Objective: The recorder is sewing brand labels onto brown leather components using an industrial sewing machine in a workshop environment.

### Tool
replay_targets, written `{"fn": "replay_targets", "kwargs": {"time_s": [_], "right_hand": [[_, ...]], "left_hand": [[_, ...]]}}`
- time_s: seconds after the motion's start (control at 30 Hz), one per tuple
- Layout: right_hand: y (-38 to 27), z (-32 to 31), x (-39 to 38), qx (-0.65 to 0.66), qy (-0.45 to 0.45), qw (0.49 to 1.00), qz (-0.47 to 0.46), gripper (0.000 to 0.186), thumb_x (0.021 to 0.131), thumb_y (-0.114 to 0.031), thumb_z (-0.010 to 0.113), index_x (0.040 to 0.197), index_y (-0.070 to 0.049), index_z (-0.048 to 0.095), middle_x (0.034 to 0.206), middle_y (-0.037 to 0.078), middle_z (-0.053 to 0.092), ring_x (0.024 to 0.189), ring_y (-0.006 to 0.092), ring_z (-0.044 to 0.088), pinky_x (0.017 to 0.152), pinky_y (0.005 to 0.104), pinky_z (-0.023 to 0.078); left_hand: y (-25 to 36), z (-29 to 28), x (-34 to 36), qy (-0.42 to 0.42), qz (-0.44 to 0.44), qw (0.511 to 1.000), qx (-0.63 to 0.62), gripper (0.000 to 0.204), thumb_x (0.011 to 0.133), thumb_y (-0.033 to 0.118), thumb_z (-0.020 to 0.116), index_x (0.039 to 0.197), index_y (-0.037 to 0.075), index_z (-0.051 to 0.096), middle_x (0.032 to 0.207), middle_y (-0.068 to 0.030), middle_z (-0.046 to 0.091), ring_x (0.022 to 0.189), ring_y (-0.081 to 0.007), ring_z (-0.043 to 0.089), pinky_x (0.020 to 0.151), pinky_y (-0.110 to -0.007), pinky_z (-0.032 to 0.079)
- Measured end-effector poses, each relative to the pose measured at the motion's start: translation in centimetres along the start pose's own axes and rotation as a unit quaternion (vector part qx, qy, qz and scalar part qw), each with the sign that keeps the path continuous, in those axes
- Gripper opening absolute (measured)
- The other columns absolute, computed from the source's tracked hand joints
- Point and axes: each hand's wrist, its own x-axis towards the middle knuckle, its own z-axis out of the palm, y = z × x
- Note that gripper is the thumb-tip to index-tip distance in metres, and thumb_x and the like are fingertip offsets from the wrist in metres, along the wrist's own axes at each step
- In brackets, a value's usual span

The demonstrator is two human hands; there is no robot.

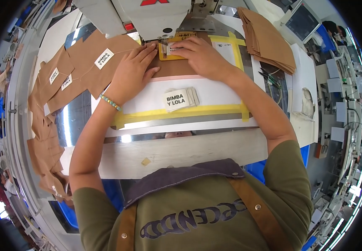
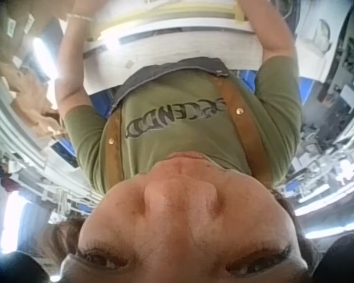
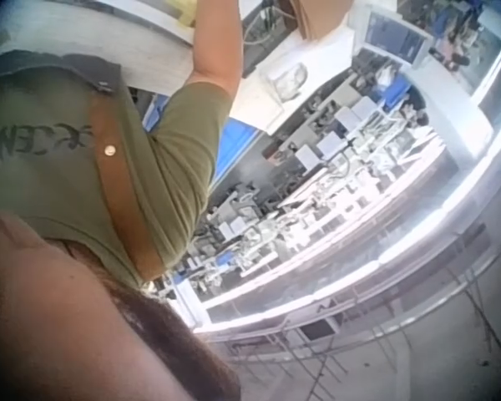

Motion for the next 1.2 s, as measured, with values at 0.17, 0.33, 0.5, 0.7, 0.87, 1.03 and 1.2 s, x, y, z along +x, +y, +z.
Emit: {"fn": "replay_targets", "kwargs": {"time_s": [0.17, 0.33, 0.5, 0.7, 0.87, 1.03, 1.2], "right_hand": [[0.1, -0.2, -0.2, -0.022, 0.0, 1.0, -0.004, 0.05, 0.092, 0.005, 0.058, 0.138, -0.009, 0.07, 0.151, 0.004, 0.064, 0.137, 0.0321, 0.055, 0.121, 0.0448, 0.046], [-0.4, -0.5, 0.0, 0.009, 0.003, 1.0, 0.021, 0.045, 0.094, -0.001, 0.061, 0.136, -0.013, 0.075, 0.146, 0.003, 0.069, 0.14, 0.0282, 0.056, 0.123, 0.0425, 0.046], [-0.4, -0.5, 0.1, 0.012, 0.026, 0.999, 0.019, 0.042, 0.096, -0.002, 0.06, 0.134, -0.011, 0.076, 0.147, 0.005, 0.07, 0.141, 0.0293, 0.056, 0.123, 0.0426, 0.046], [0.3, -0.5, 0.8, 0.019, 0.003, 0.998, 0.056, 0.041, 0.1, -0.004, 0.057, 0.136, -0.01, 0.076, 0.153, 0.006, 0.066, 0.145, 0.0294, 0.054, 0.124, 0.0421, 0.046], [0.6, -0.7, 1.4, 0.031, -0.001, 0.997, 0.078, 0.039, 0.103, -0.01, 0.058, 0.138, -0.01, 0.074, 0.156, 0.007, 0.064, 0.148, 0.0299, 0.052, 0.125, 0.0423, 0.045], [-0.3, -1.8, 0.7, 0.068, -0.018, 0.991, 0.111, 0.037, 0.107, -0.015, 0.06, 0.141, -0.009, 0.073, 0.157, 0.008, 0.062, 0.149, 0.0306, 0.051, 0.126, 0.044, 0.044], [0.6, -4.5, -1.8, 0.078, 0.049, 0.988, 0.122, 0.035, 0.107, -0.022, 0.064, 0.138, -0.01, 0.076, 0.158, 0.009, 0.063, 0.148, 0.0315, 0.053, 0.124, 0.0443, 0.045]], "left_hand": [[0.2, -0.5, -0.2, -0.017, 0.003, 1.0, 0.009, 0.057, 0.102, 0.023, 0.074, 0.152, -0.002, 0.06, 0.161, -0.0144, 0.059, 0.147, -0.038, 0.053, 0.122, -0.049, 0.045], [0.2, -0.8, -0.3, -0.03, 0.003, 1.0, 0.003, 0.058, 0.103, 0.023, 0.073, 0.153, -0.002, 0.059, 0.163, -0.0154, 0.057, 0.149, -0.0383, 0.051, 0.123, -0.049, 0.043], [-0.1, -0.9, -0.1, -0.03, 0.012, 0.999, 0.005, 0.058, 0.102, 0.022, 0.073, 0.153, -0.002, 0.059, 0.163, -0.0163, 0.056, 0.15, -0.0385, 0.05, 0.124, -0.049, 0.042], [-0.4, -2.3, 0.3, -0.044, 0.006, 0.999, 0.007, 0.057, 0.101, 0.025, 0.075, 0.15, -0.001, 0.061, 0.16, -0.0174, 0.058, 0.149, -0.0396, 0.05, 0.124, -0.05, 0.042], [-0.8, -2.5, -0.8, -0.018, -0.026, 0.999, -0.004, 0.056, 0.1, 0.024, 0.077, 0.149, 0.001, 0.063, 0.155, -0.0188, 0.062, 0.148, -0.0416, 0.051, 0.122, -0.051, 0.044], [-0.4, -2.4, -0.8, 0.008, -0.007, 1.0, -0.017, 0.053, 0.099, 0.021, 0.078, 0.147, 0.001, 0.064, 0.153, -0.018, 0.063, 0.149, -0.0429, 0.05, 0.123, -0.051, 0.044], [-0.4, -2.6, -0.8, -0.012, -0.005, 1.0, -0.024, 0.056, 0.101, 0.022, 0.077, 0.151, 0.003, 0.062, 0.158, -0.0158, 0.06, 0.15, -0.0444, 0.048, 0.124, -0.051, 0.043]]}}
